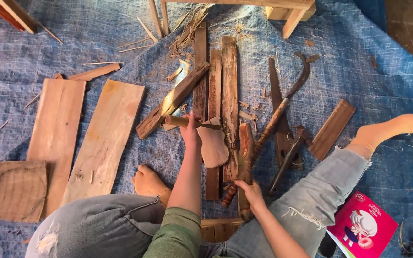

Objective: Carving details into a wooden instrument component using a hand tool and a wooden block as a mallet.

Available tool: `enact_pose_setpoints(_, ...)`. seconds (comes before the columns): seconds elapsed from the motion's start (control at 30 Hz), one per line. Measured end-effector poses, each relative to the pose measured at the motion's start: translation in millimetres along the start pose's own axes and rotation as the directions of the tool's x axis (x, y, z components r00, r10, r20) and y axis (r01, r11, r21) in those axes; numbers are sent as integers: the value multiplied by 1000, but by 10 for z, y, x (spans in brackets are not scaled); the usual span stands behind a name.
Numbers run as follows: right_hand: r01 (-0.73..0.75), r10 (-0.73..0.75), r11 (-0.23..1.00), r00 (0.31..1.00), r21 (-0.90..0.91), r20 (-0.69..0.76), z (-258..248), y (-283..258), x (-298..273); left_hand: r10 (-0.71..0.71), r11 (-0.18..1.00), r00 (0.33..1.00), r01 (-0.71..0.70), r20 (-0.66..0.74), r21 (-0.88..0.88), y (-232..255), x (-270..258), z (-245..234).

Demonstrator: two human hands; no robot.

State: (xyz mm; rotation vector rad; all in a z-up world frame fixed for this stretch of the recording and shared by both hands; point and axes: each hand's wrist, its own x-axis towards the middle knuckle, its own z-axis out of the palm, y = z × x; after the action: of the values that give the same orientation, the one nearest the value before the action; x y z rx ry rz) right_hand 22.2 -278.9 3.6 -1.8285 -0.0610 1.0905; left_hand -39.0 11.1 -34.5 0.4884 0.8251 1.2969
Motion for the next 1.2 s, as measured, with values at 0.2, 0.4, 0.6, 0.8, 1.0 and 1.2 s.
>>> enact_pose_setpoints(0.2, -4, 0, 998, 999, -66, -53, 142, 86, 421, 66, 991, 995, -57, -75, 117, -5, 35, 89)
enact_pose_setpoints(0.4, 8, -163, 874, 947, -486, -278, -492, -3, 506, 72, 974, 997, -75, 23, 213, 170, -85, 265)
enact_pose_setpoints(0.6, 20, -211, 896, 898, -444, -387, -944, -88, 391, 71, 952, 979, -123, 190, 279, 143, -127, 411)
enact_pose_setpoints(0.8, 196, -199, 980, 946, -37, -256, -488, -135, 340, 81, 940, 960, -163, 270, 299, 325, -289, 611)
enact_pose_setpoints(1.0, 150, -162, 983, 980, -106, -119, -280, 5, 329, 43, 927, 953, -151, 301, 344, 449, -303, 708)
enact_pose_setpoints(1.2, 138, -144, 978, 989, -155, -28, -307, 10, 338, 26, 920, 964, -127, 265, 370, 193, -211, 615)
